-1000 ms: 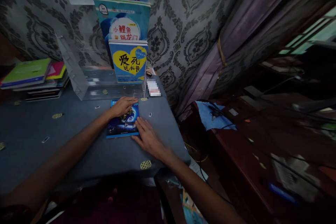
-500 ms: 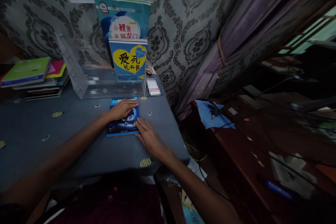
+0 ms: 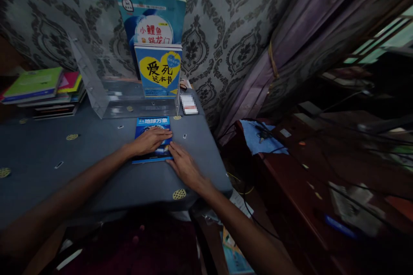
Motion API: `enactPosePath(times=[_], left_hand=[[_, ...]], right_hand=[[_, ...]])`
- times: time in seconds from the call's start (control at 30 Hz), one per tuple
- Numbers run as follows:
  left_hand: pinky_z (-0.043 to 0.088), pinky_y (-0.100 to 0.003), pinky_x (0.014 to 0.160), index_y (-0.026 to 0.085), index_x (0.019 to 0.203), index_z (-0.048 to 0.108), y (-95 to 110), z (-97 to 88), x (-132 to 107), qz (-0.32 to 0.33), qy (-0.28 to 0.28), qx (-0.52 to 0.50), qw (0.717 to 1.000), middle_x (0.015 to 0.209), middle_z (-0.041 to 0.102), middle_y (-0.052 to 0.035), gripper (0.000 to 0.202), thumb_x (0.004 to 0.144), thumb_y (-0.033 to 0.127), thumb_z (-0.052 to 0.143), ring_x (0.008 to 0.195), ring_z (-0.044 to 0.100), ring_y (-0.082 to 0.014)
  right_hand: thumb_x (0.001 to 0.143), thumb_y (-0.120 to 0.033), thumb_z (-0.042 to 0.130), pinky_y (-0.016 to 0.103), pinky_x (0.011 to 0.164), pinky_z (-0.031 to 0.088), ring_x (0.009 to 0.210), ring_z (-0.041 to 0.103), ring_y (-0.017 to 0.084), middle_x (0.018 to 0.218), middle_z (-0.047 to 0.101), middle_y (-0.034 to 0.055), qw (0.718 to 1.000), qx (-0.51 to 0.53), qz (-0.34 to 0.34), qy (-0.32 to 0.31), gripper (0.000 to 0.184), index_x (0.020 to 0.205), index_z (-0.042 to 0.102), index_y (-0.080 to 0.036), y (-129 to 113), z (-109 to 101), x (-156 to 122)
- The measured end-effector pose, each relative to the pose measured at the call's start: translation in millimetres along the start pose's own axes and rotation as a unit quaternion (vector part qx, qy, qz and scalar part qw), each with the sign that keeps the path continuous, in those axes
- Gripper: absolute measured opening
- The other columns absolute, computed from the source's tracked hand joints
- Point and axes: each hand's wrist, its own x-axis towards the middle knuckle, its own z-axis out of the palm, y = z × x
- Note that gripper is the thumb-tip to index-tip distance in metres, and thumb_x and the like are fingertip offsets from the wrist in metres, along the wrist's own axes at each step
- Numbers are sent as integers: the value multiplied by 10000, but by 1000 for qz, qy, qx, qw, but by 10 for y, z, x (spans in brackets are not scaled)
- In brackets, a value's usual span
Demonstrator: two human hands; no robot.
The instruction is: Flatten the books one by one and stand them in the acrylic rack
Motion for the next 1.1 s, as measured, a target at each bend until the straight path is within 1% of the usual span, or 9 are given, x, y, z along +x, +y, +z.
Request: enactPosePath(times=[0.07,0.17,0.27,0.33,0.5,0.6,0.73,0.93,1.1], left_hand=[[367,-390,1180,188,1381,616,39,-4,-29,12,-1,-8,1000,1449,612,-92,435,990,135,434,1387,527,-195],[372,-395,1178,198,1379,618,90,-5,-61,23,-4,-12,1000,1435,624,-90,425,1004,159,421,1389,526,-200],[389,-412,1161,220,1380,613,152,-14,-92,29,-14,-6,999,1436,624,-79,421,1008,179,420,1391,525,-206],[391,-413,1155,228,1387,602,208,-28,-121,36,-22,-5,999,1442,620,-71,425,1008,167,417,1398,518,-201],[362,-438,1171,235,1410,575,347,-43,-231,45,-40,-18,998,1449,614,-67,446,999,136,433,1420,493,-201],[340,-466,1182,270,1438,551,378,-52,-272,56,-45,-34,997,1465,600,-57,489,986,118,443,1429,480,-208],[340,-464,1178,302,1447,544,348,-109,-252,76,-54,-49,994,1484,583,-49,520,970,109,470,1434,472,-211],[364,-422,1158,313,1396,593,300,-160,-226,94,-54,-50,993,1471,597,-37,468,983,122,487,1424,486,-199],[352,-434,1161,405,1395,581,218,-190,-203,111,-63,-49,991,1515,553,3,447,1005,198,512,1450,451,-207]], right_hand=[[1010,-332,540,527,1134,491,1364,549,290,1458,581,139,1000,2,-2,14,443,1440,545,-226,-19,-22,-1],[999,-357,570,511,1033,556,1214,628,297,1274,659,146,999,-5,4,43,354,1313,607,-198,-54,-58,-3],[979,-402,603,502,930,584,1058,649,302,1102,666,126,997,-24,23,66,290,1185,618,-198,-70,-73,-6],[970,-429,611,499,903,582,1018,640,304,1060,650,114,996,-33,32,72,284,1147,608,-207,-69,-68,-8],[970,-438,606,485,909,568,1012,626,307,1044,636,115,996,-38,39,73,289,1134,600,-200,-58,-52,-9],[964,-428,620,484,923,564,1030,626,306,1054,636,108,997,-34,40,60,262,1125,619,-221,-60,-62,-7],[963,-401,630,491,939,561,1057,627,300,1087,645,105,998,-27,33,56,237,1127,635,-230,-63,-79,-5],[957,-358,642,510,962,552,1080,629,302,1116,675,114,998,-11,15,56,240,1157,657,-225,-25,-92,3],[937,-343,665,519,955,556,1086,637,302,1119,691,115,998,12,9,57,292,1204,668,-224,18,-96,0]])
